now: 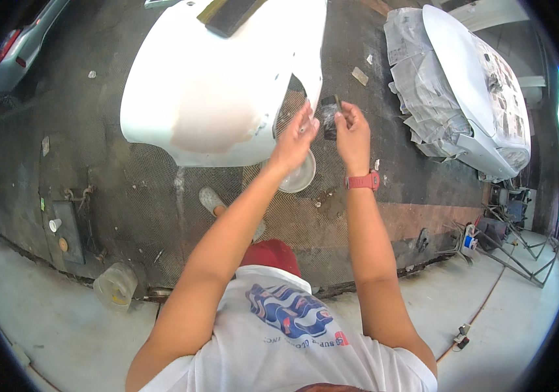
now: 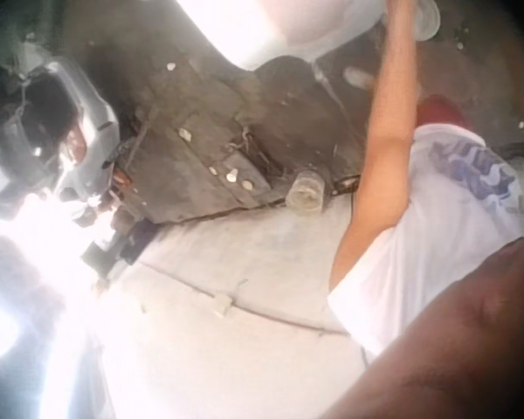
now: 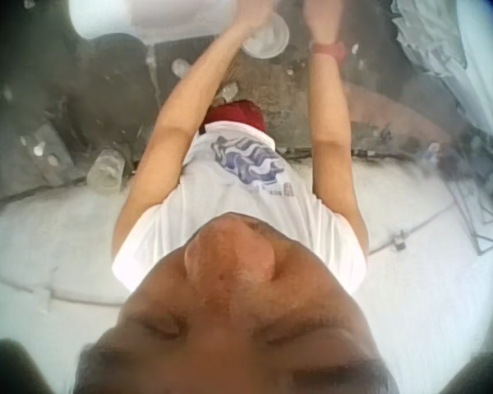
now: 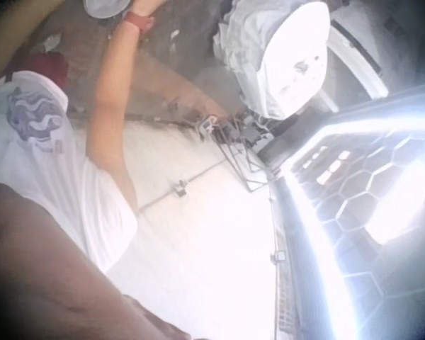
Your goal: The person sands a white car bumper with a sanding block, repeatedly dipping it into a bucket of water. They work on the edges and surface of the bumper, occasionally kneeling to reach lower areas.
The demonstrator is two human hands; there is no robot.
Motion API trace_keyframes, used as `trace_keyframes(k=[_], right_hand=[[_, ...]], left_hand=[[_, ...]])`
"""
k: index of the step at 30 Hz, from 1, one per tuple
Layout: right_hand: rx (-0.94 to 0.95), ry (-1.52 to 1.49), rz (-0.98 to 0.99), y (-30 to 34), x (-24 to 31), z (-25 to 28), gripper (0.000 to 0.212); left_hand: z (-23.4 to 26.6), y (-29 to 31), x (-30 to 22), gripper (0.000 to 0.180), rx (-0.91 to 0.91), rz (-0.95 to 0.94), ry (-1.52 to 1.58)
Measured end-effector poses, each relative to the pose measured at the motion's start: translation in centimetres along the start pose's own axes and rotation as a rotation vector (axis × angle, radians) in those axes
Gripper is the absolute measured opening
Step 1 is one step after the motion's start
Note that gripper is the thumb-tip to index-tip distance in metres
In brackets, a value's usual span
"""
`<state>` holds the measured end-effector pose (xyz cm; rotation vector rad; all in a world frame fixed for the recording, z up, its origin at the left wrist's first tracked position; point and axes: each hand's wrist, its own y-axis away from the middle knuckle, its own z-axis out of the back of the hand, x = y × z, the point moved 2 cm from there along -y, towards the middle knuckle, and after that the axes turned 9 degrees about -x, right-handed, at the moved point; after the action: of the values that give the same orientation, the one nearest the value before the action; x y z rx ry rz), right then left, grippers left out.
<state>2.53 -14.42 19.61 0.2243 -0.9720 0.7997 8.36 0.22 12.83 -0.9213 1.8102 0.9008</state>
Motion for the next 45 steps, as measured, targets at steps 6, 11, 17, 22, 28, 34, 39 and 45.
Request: trace_keyframes(k=[6, 11, 17, 22, 28, 34, 39, 45], right_hand=[[0.472, -0.128, -0.172, 0.6, 3.9, -3.3, 0.032], [0.259, -0.057, -0.191, -4.1, 2.1, -2.5, 0.031], [0.098, 0.225, 0.202, -9.9, 0.8, -5.5, 0.042], [0.247, 0.494, 0.479, -15.3, -1.7, -9.6, 0.087], [0.609, 0.39, 0.255, -15.6, -2.5, -11.5, 0.12], [0.662, 0.336, 0.258, -17.0, -4.7, -12.4, 0.116], [0.663, 0.272, 0.279, -17.6, -4.6, -12.6, 0.115], [0.671, 0.239, 0.26, -16.7, -4.7, -12.3, 0.115]], left_hand=[[2.9, 1.0, 3.3, 0.079, -0.141, 0.133, -0.043], [3.7, 1.7, -0.3, 0.053, -0.095, 0.177, -0.553], [0.9, 2.0, 3.0, 0.049, -0.41, -0.213, -0.623], [-0.3, 0.4, 3.4, 0.047, -0.414, -0.268, -0.651], [0.8, 4.1, 5.1, 0.037, -0.441, -0.205, -0.793], [-1.2, 1.1, 5.2, 0.034, -0.577, -0.046, -0.736], [-4.0, -3.6, 1.6, 0.037, -0.678, -0.083, -0.442], [-2.7, -0.3, 4.8, 0.045, -0.581, -0.227, -0.722]])
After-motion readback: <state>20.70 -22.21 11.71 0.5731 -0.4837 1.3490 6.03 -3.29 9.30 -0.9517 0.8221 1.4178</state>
